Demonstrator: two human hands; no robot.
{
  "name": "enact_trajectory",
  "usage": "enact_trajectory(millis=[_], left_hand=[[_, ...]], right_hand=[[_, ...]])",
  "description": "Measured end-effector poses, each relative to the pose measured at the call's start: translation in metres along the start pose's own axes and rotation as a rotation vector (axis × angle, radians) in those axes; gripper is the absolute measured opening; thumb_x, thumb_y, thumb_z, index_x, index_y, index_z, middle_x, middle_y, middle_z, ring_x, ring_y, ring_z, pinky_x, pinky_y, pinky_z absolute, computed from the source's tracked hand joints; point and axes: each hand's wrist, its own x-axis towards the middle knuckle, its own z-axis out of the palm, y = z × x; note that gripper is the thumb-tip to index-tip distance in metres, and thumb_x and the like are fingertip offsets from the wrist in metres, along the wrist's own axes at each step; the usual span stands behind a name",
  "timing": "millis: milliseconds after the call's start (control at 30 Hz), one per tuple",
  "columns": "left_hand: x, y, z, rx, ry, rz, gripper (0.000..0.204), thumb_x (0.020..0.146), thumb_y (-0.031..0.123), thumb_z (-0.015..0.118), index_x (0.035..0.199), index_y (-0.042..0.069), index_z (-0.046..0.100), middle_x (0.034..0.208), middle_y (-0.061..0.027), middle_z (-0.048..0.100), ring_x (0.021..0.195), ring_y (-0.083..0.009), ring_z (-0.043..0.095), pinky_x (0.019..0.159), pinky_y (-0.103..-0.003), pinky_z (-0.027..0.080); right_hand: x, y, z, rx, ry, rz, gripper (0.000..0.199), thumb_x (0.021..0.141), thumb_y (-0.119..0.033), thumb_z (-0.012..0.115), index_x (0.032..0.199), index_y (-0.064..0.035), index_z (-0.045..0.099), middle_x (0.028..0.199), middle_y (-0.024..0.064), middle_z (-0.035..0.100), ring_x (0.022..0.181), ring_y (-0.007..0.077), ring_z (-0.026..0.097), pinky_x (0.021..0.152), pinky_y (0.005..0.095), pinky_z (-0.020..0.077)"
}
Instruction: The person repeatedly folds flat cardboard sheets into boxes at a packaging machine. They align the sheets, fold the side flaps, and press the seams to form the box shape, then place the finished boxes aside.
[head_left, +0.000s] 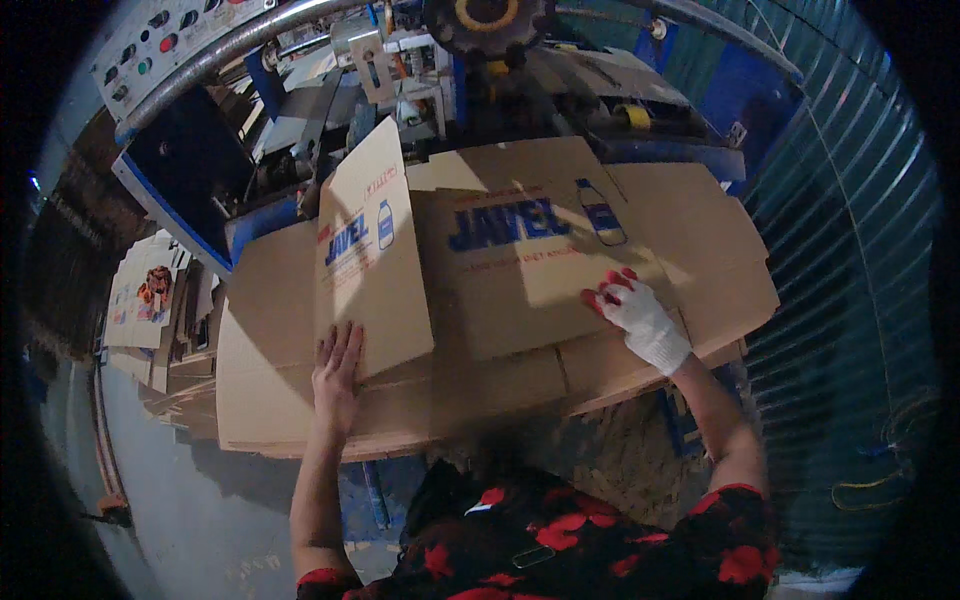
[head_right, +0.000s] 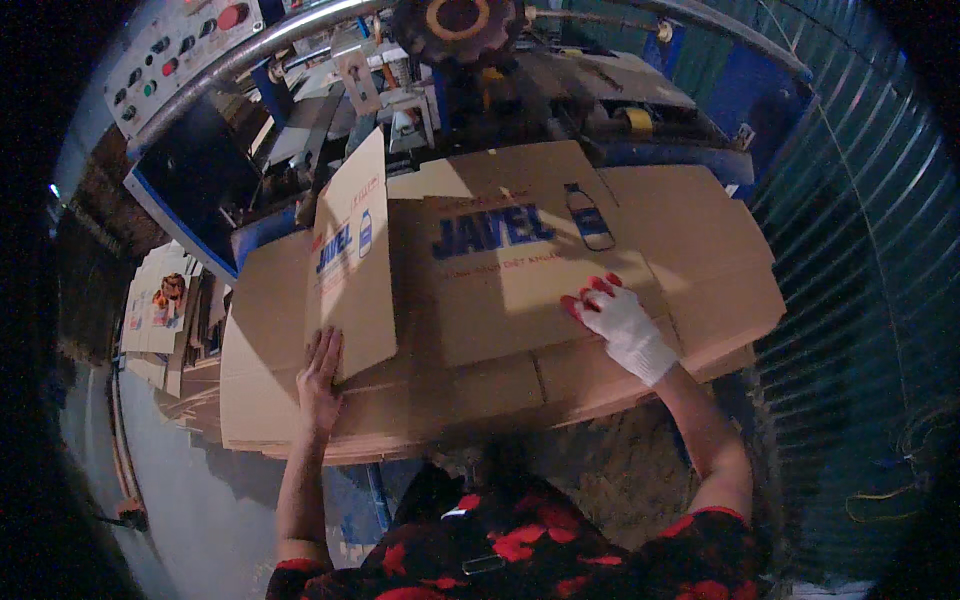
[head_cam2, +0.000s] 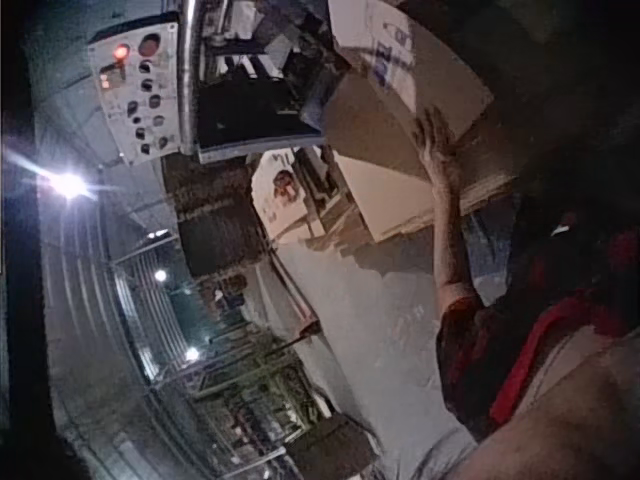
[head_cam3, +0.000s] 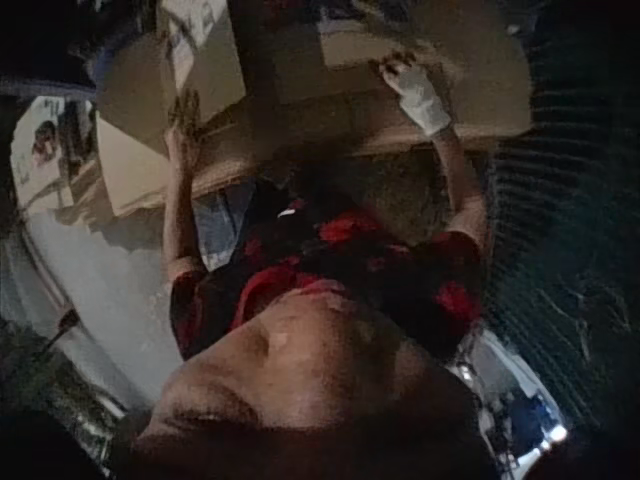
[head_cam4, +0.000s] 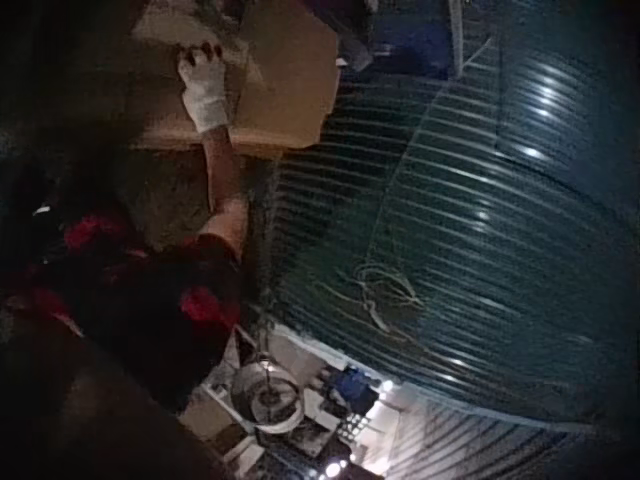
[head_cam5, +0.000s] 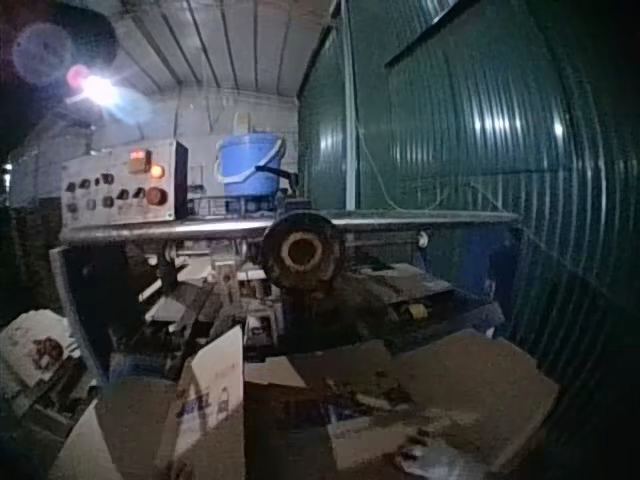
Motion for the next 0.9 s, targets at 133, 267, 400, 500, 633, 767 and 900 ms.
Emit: enact_trajectory(millis=[133,267,400,500,633,767,900], left_hand=[[0.062,-0.063,0.036,0.021,-0.005,0.003,0.062,0.076,-0.003,0.052,0.136,0.011,0.045,0.137,-0.0139,0.046,0.126,-0.039,0.042,0.104,-0.051,0.035],[0.149,-0.118,0.077,0.108,-0.033,-0.075,0.06,0.083,0.013,0.058,0.139,0.023,0.039,0.138,-0.0094,0.044,0.129,-0.0332,0.037,0.102,-0.05,0.035],[0.212,-0.126,0.087,0.444,-0.115,-0.49,0.059,0.089,0.029,0.054,0.142,0.032,0.028,0.138,-0.007,0.042,0.129,-0.0383,0.034,0.097,-0.054,0.037],[0.201,-0.125,0.094,0.161,0.143,-0.407,0.061,0.087,0.035,0.056,0.143,0.027,0.03,0.141,-0.0075,0.04,0.129,-0.0342,0.037,0.099,-0.053,0.036],[0.095,-0.113,0.022,0.268,-0.019,-0.644,0.058,0.082,0.044,0.061,0.132,0.017,0.047,0.134,-0.0117,0.046,0.122,-0.0283,0.046,0.099,-0.044,0.039],[-0.02,-0.135,-0.092,0.252,-0.22,-1.301,0.07,0.081,0.062,0.053,0.123,0.006,0.054,0.116,-0.0222,0.058,0.11,-0.0369,0.053,0.095,-0.044,0.04],[-0.118,-0.18,-0.11,0.212,-0.225,-1.327,0.083,0.074,0.067,0.058,0.124,0.001,0.052,0.119,-0.0232,0.058,0.113,-0.0386,0.054,0.093,-0.045,0.043]], right_hand=[[0.063,0.033,0.046,0.024,-0.214,0.245,0.046,0.069,0.005,0.056,0.112,-0.0117,0.058,0.108,0.0084,0.057,0.109,0.0312,0.051,0.097,0.0436,0.0414],[0.151,0.092,0.089,0.281,-0.114,0.621,0.036,0.08,-0.001,0.052,0.112,-0.0146,0.059,0.108,0.0096,0.059,0.107,0.0306,0.053,0.09,0.0466,0.0446],[0.222,0.101,0.081,-0.282,-0.127,0.413,0.035,0.083,-0.014,0.054,0.118,-0.0149,0.055,0.11,0.0132,0.059,0.103,0.0326,0.055,0.088,0.0448,0.0449],[0.228,0.135,0.086,-0.295,0.025,0.409,0.041,0.082,-0.018,0.059,0.123,-0.0137,0.052,0.112,0.0146,0.058,0.103,0.0339,0.055,0.088,0.0442,0.0447],[0.159,0.125,0.059,0.095,-0.021,0.542,0.049,0.081,-0.023,0.062,0.127,-0.011,0.049,0.119,0.0156,0.057,0.108,0.0342,0.053,0.091,0.0443,0.0441],[0.04,0.084,0.04,0.098,-0.074,0.452,0.052,0.079,-0.024,0.064,0.127,-0.0064,0.05,0.129,0.0161,0.051,0.121,0.0351,0.045,0.099,0.0455,0.0385],[-0.017,0.025,0.001,0.132,-0.141,0.493,0.053,0.077,-0.022,0.064,0.125,-0.0044,0.051,0.135,0.0153,0.046,0.126,0.0374,0.039,0.103,0.0502,0.0315]])
